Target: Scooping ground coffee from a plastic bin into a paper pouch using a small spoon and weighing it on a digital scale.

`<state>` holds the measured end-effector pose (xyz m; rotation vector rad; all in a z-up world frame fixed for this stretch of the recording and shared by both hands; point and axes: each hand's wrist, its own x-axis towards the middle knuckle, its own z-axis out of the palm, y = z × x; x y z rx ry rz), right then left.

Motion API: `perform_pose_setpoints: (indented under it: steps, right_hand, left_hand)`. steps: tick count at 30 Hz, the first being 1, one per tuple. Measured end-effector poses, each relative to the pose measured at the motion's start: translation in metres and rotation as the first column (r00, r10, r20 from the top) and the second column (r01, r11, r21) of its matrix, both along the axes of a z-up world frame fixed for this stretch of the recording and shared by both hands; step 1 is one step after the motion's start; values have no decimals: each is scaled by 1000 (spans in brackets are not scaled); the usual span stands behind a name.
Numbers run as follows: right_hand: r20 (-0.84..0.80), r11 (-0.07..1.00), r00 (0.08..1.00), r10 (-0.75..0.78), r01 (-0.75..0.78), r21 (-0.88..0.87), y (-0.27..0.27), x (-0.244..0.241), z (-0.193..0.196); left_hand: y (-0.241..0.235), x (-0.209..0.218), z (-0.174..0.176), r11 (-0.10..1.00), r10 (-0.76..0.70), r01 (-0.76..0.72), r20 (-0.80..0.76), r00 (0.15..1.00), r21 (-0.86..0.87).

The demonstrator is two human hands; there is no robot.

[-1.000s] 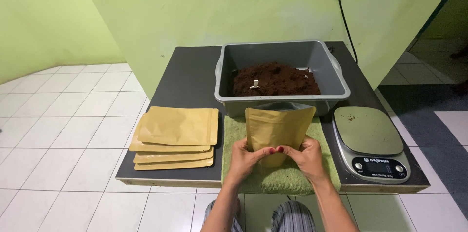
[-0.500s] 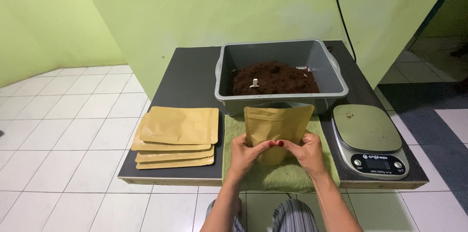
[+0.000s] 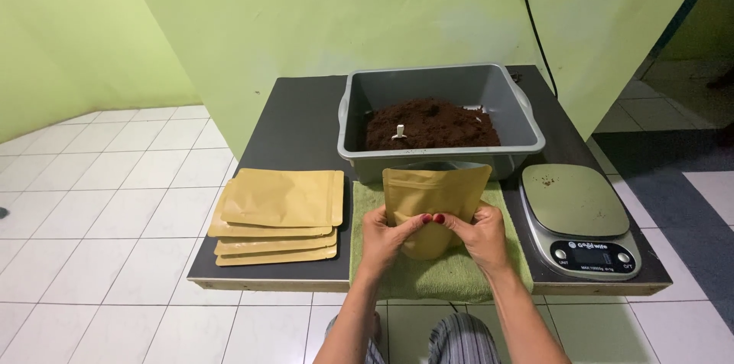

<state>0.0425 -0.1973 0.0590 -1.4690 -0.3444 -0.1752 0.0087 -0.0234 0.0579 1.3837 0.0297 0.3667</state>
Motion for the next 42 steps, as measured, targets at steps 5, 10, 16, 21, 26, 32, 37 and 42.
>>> perform_pose_setpoints:
  steps: [5, 10, 16, 21, 26, 32, 37, 42]
  right_hand:
    - [28, 1000, 1000, 10, -10, 19, -2, -1, 6]
    - [60, 1000, 998, 0, -1, 18, 4, -5, 15]
    - [53, 999, 999, -6, 4, 33, 3, -1, 13]
    - [37, 999, 999, -20, 19, 30, 7, -8, 32]
    - [65, 998, 997, -38, 35, 46, 8, 6, 15]
    - [120, 998, 992, -36, 29, 60, 7, -6, 54]
    - [129, 997, 991, -42, 33, 73, 7, -4, 55]
    - [149, 995, 988, -50, 36, 92, 1, 1, 55]
  left_hand:
    - [4, 7, -13, 999, -1, 0, 20, 1000, 39]
    - [-1, 0, 18, 999, 7, -9, 53, 999, 43]
    - [-1, -7, 40, 999, -16, 13, 73, 997, 39]
    - [-3, -15, 63, 999, 13, -20, 135, 991, 45]
    - [-3, -15, 66, 999, -8, 5, 91, 996, 38]
    - [-4, -16, 73, 999, 0, -4, 104, 995, 41]
    - [-5, -16, 75, 1000, 17, -20, 115, 993, 22]
    - [1, -14, 77, 1000, 24, -25, 130, 991, 5]
